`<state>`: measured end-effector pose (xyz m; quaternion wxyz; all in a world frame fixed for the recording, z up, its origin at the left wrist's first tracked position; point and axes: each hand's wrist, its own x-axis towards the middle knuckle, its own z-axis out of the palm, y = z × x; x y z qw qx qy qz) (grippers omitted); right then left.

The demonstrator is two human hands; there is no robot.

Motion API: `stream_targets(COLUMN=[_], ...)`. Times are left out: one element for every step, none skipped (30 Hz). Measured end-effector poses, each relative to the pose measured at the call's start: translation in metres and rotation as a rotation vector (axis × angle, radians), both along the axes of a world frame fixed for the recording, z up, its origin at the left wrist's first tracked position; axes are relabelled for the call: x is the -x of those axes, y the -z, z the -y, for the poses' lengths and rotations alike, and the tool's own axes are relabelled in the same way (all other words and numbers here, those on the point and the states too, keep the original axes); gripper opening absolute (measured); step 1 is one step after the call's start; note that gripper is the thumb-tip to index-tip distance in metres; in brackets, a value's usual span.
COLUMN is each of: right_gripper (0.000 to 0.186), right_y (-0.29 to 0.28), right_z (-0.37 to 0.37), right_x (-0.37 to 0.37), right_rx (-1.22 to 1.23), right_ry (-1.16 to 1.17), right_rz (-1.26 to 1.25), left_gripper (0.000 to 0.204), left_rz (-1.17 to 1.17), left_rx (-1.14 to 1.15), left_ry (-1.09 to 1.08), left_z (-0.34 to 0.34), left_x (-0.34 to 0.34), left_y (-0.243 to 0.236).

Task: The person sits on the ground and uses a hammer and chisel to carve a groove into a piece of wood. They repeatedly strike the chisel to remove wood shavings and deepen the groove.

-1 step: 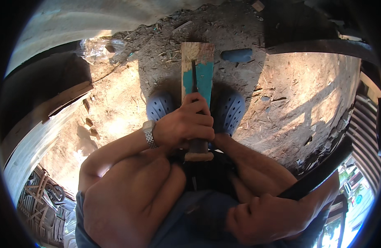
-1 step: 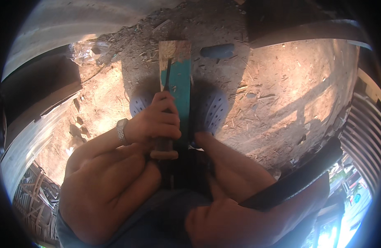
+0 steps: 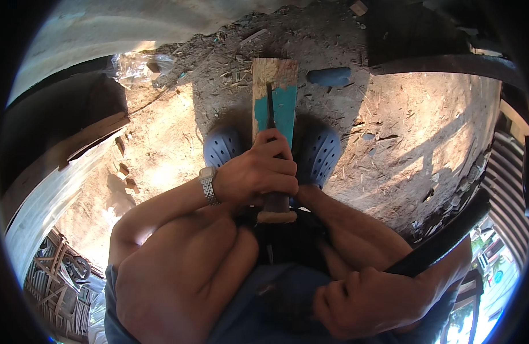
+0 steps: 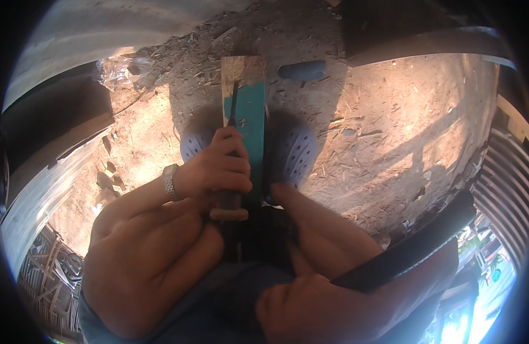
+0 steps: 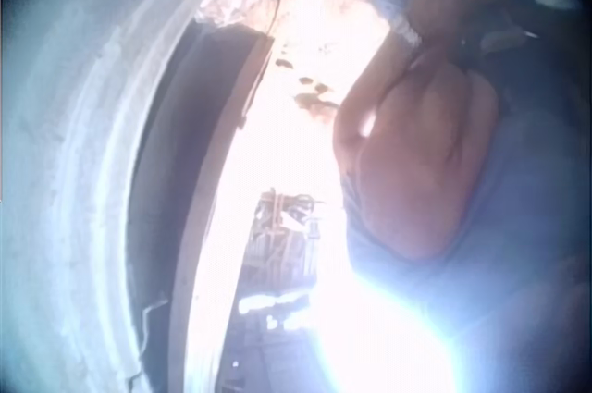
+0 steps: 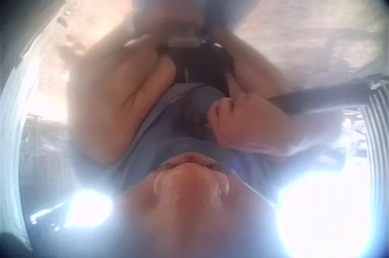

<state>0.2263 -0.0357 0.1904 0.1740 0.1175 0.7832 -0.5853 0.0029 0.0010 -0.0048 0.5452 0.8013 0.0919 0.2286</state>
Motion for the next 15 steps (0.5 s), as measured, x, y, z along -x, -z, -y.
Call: stream_targets(right_gripper=[0.028, 0.028, 0.027, 0.026, 0.025, 0.024, 0.024, 0.023, 0.022, 0.021, 0.021, 0.02, 0.019, 0.019, 0.018], right_y=[0.003, 0.007, 0.015, 0.021, 0.024, 0.02, 0.014, 0.008, 0.003, 0.003, 0.008, 0.016, 0.02, 0.018, 0.012], right_z=[-0.002, -0.002, -0.005, -0.007, -0.007, -0.003, 0.001, 0.001, 0.002, 0.001, 0.001, -0.001, -0.002, 0.0, 0.006], right_x=[0.0, 0.0, 0.002, 0.0, 0.0, -0.002, -0.002, -0.003, -0.001, 0.001, 0.001, 0.001, 0.001, 0.001, -0.001], right_rx=[-0.042, -0.115, -0.206, -0.289, -0.332, -0.316, -0.257, -0.171, -0.136, -0.149, -0.208, -0.301, -0.348, -0.37, -0.327], right_ry=[0.032, 0.069, 0.106, 0.127, 0.136, 0.124, 0.106, 0.087, 0.09, 0.105, 0.138, 0.156, 0.165, 0.167, 0.151], right_rz=[-0.018, -0.023, 0.002, 0.035, 0.055, 0.046, 0.014, -0.028, -0.047, -0.058, -0.042, 0.012, 0.047, 0.076, 0.065], left_gripper=[0.02, 0.017, 0.017, 0.017, 0.018, 0.018, 0.018, 0.018, 0.019, 0.02, 0.02, 0.021, 0.022, 0.023, 0.024], left_rz=[-0.004, -0.009, -0.009, -0.009, -0.009, -0.011, -0.013, -0.016, -0.017, -0.018, -0.02, -0.011, -0.002, 0.008, 0.0], left_rx=[0.015, 0.03, 0.021, 0.012, 0.003, 0.003, 0.004, 0.004, 0.011, 0.018, 0.025, 0.013, 0.001, -0.011, -0.014], left_ry=[0.014, 0.027, 0.025, 0.023, 0.02, 0.015, 0.01, 0.006, 0.011, 0.017, 0.023, 0.02, 0.017, 0.015, 0.022], left_z=[0.001, 0.001, 0.002, 0.002, 0.003, 0.004, 0.005, 0.007, 0.006, 0.006, 0.005, 0.006, 0.008, 0.009, 0.008], left_x=[0.0, 0.001, 0.002, 0.002, 0.003, 0.002, 0.002, 0.001, 0.002, 0.002, 0.003, 0.002, 0.002, 0.002, 0.001], left_y=[0.0, -0.001, 0.0, 0.002, 0.003, 0.003, 0.003, 0.003, 0.002, 0.002, 0.001, 0.003, 0.007, 0.009, 0.009])
